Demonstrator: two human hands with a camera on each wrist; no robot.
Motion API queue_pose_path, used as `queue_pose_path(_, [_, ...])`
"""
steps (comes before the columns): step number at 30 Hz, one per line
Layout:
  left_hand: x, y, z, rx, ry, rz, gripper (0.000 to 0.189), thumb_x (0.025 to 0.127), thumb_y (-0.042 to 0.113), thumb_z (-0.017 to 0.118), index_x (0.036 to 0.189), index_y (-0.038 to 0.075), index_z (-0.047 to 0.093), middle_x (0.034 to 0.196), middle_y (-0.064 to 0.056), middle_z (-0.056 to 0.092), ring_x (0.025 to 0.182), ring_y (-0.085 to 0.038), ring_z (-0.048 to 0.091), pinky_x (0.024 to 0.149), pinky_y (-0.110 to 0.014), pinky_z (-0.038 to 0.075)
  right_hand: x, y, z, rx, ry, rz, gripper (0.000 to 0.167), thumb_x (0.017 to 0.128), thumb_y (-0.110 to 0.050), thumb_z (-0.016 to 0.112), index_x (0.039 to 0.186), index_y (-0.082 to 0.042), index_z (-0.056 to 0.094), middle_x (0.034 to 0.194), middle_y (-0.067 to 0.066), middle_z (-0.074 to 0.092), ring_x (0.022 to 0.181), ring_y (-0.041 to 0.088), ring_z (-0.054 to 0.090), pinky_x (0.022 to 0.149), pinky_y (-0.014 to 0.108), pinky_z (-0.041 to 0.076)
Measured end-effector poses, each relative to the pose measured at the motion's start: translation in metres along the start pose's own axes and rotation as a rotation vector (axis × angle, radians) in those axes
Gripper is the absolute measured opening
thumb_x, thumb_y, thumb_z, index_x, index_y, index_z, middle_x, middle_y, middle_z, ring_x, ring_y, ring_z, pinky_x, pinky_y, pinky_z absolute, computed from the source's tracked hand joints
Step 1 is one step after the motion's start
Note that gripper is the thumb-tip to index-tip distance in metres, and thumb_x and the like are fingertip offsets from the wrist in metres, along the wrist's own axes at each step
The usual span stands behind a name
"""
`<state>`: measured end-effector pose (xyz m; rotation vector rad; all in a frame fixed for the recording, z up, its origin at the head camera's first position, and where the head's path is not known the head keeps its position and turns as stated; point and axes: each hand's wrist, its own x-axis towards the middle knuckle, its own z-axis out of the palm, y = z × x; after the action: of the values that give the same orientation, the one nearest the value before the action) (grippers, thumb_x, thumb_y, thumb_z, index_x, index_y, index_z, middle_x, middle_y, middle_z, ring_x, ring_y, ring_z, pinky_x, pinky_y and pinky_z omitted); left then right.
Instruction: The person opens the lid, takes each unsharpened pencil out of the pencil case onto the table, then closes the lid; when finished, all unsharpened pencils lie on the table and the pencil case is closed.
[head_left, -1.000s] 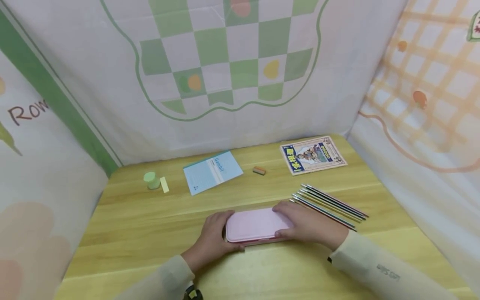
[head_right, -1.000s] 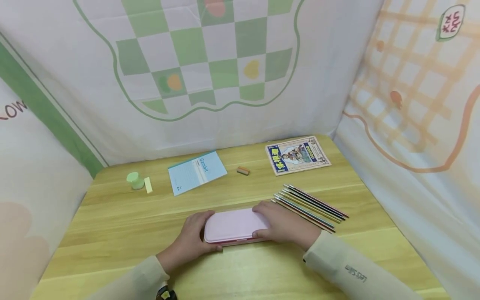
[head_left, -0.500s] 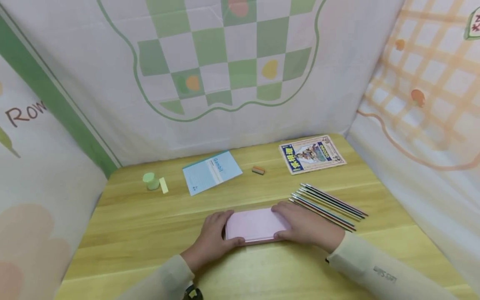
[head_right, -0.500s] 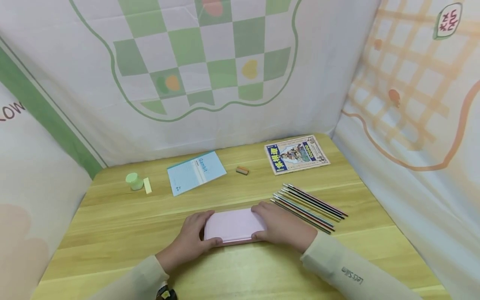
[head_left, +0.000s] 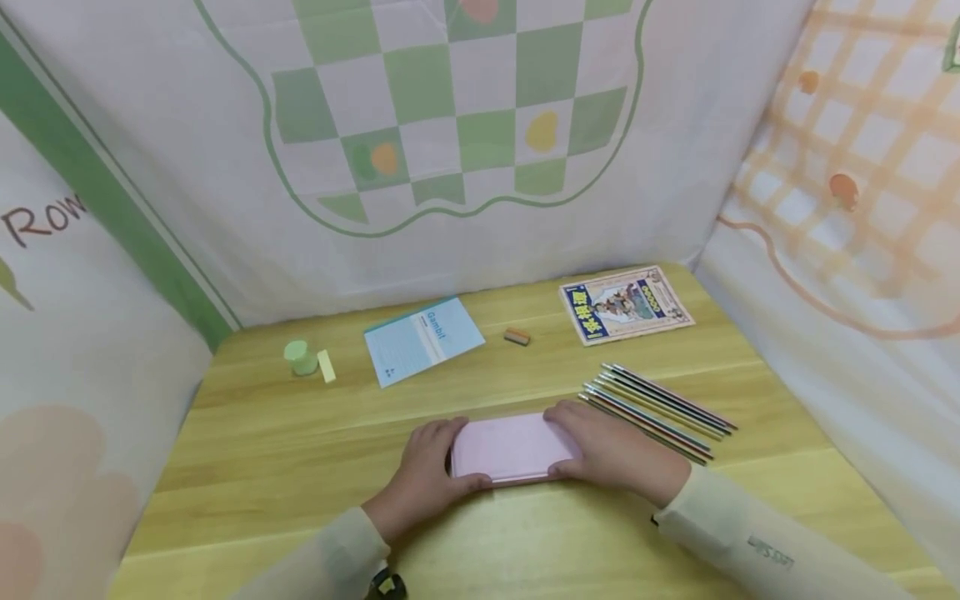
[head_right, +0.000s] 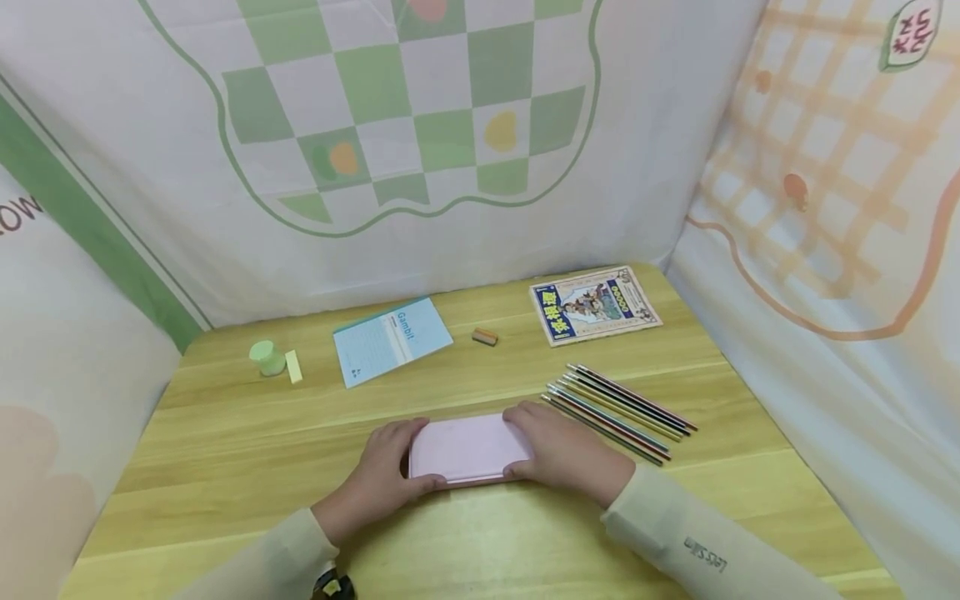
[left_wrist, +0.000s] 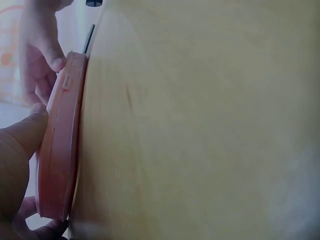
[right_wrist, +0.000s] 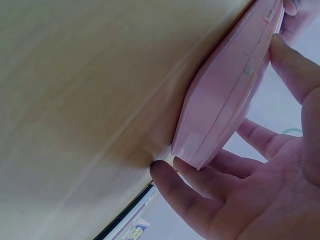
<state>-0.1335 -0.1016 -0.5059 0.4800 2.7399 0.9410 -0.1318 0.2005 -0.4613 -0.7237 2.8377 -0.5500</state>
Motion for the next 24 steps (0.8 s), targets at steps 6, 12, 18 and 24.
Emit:
queue_pose_path(6, [0.0,0.001,0.001,0.001,0.004,-0.006,0.104,0.077,0.073,0.077,0.158,0.018,0.043,0.158,-0.013,0.043,0.147,-0.037,0.033,0.121,-0.059,0.029,-0.001,0.0,0.001,0.009,0.023,-0.012,0.078,0.082,-0.042,0.086,0.141,-0.001,0.056,0.142,0.021,0.058,0.131,0.037,0.056,0.112,0.055,0.044])
queue_pose_path(12, [-0.001,-0.001,0.002,-0.005,0.007,-0.01,0.104,0.076,0.07,0.079,0.158,0.017,0.043,0.158,-0.014,0.044,0.147,-0.038,0.033,0.121,-0.059,0.029,0.0,0.003,0.006,0.036,0.03,-0.027,0.079,0.082,-0.041,0.086,0.141,0.0,0.056,0.141,0.022,0.059,0.13,0.038,0.056,0.112,0.056,0.044])
queue_pose_path(18, [0.0,-0.003,0.002,-0.017,0.008,-0.002,0.103,0.077,0.069,0.079,0.157,0.015,0.043,0.158,-0.015,0.044,0.147,-0.039,0.033,0.121,-0.06,0.029,0.003,0.007,0.012,0.044,0.011,-0.003,0.08,0.082,-0.043,0.086,0.143,-0.002,0.055,0.143,0.02,0.057,0.132,0.037,0.055,0.113,0.055,0.043])
queue_pose_path(24, [0.0,-0.007,0.006,-0.034,-0.009,-0.015,0.104,0.077,0.069,0.079,0.157,0.014,0.043,0.158,-0.014,0.044,0.147,-0.039,0.033,0.121,-0.059,0.029,0.004,0.01,0.02,0.065,0.003,0.003,0.08,0.083,-0.042,0.085,0.144,-0.002,0.054,0.145,0.022,0.055,0.134,0.039,0.053,0.115,0.056,0.041])
